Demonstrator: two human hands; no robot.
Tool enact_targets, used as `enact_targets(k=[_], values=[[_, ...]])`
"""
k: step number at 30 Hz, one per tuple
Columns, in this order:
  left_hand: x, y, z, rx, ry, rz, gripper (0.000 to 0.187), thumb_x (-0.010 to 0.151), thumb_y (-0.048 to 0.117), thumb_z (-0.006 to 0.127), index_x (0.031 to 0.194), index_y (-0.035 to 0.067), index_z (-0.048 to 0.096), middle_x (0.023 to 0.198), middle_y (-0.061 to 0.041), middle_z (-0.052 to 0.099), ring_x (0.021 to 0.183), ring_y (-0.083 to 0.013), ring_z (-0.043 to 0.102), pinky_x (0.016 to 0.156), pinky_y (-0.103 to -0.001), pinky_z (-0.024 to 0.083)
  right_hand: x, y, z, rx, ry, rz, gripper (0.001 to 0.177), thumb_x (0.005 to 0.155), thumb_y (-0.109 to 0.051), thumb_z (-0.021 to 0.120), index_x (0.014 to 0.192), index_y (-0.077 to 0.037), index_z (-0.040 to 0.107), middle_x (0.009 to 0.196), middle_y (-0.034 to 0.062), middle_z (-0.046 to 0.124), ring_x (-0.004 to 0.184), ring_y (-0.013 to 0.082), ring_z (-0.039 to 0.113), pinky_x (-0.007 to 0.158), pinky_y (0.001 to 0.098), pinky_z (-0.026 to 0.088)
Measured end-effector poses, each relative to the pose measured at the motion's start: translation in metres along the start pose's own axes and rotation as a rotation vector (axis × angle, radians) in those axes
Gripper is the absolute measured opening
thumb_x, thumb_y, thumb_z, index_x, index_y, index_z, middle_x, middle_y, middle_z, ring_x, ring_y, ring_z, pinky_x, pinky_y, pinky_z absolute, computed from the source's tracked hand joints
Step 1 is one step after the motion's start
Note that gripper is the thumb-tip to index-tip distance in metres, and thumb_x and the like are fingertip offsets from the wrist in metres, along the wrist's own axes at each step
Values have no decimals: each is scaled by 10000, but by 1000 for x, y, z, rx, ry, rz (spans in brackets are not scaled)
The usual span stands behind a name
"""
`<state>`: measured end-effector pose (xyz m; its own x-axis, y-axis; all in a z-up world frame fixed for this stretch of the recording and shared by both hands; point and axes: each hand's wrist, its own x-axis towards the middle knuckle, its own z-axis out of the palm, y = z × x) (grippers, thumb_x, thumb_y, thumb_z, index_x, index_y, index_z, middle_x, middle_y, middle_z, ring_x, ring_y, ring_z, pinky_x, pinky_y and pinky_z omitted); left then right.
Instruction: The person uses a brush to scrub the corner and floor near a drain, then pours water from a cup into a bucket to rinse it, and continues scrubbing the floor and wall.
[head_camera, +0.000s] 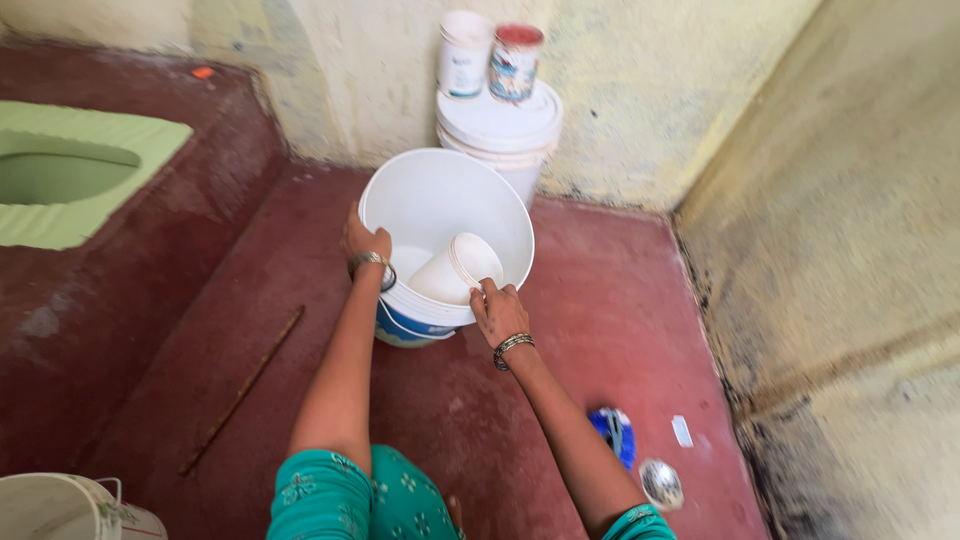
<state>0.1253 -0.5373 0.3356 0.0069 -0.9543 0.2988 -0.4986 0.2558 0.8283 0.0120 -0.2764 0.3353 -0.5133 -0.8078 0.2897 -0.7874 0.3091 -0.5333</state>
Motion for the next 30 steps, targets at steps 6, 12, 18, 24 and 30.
enact_targets(k=[6,12,18,24,30], values=[[-22,30,32,-329,-58,50,628,734,-27,518,1297,179,700,1253,-135,723,1191,-313,687,1056,-390,514,-44,30,-1,68,26,124,348,1031,-403,501,1127,-95,630,787,167,668,864,366,644,733,517,528],[-77,87,64,-246,-129,195,636,665,-47,564,1240,165,736,1212,-158,727,1145,-376,654,1015,-457,485,-92,80,-13,79,208,248,366,1006,-442,550,1165,-132,661,808,179,650,809,381,649,698,526,514],[-121,127,82,-204,-249,258,661,646,-36,560,1240,189,745,1189,-167,731,1107,-395,662,989,-487,493,-136,138,-68,36,405,289,339,1009,-401,601,1165,-113,688,802,176,661,794,367,641,724,502,504],[-162,153,94,-323,-425,271,659,659,-68,516,1223,168,763,1111,-173,756,1027,-350,722,975,-394,524,-166,159,-110,38,458,280,307,1019,-383,609,1117,-100,678,919,158,719,806,327,682,709,472,525],[-212,181,103,-473,-567,408,670,640,-119,495,1193,134,777,1127,-149,771,1004,-288,735,904,-359,534,-186,161,-136,10,334,445,307,989,-390,609,1139,-131,673,971,140,730,760,341,686,723,484,530]])
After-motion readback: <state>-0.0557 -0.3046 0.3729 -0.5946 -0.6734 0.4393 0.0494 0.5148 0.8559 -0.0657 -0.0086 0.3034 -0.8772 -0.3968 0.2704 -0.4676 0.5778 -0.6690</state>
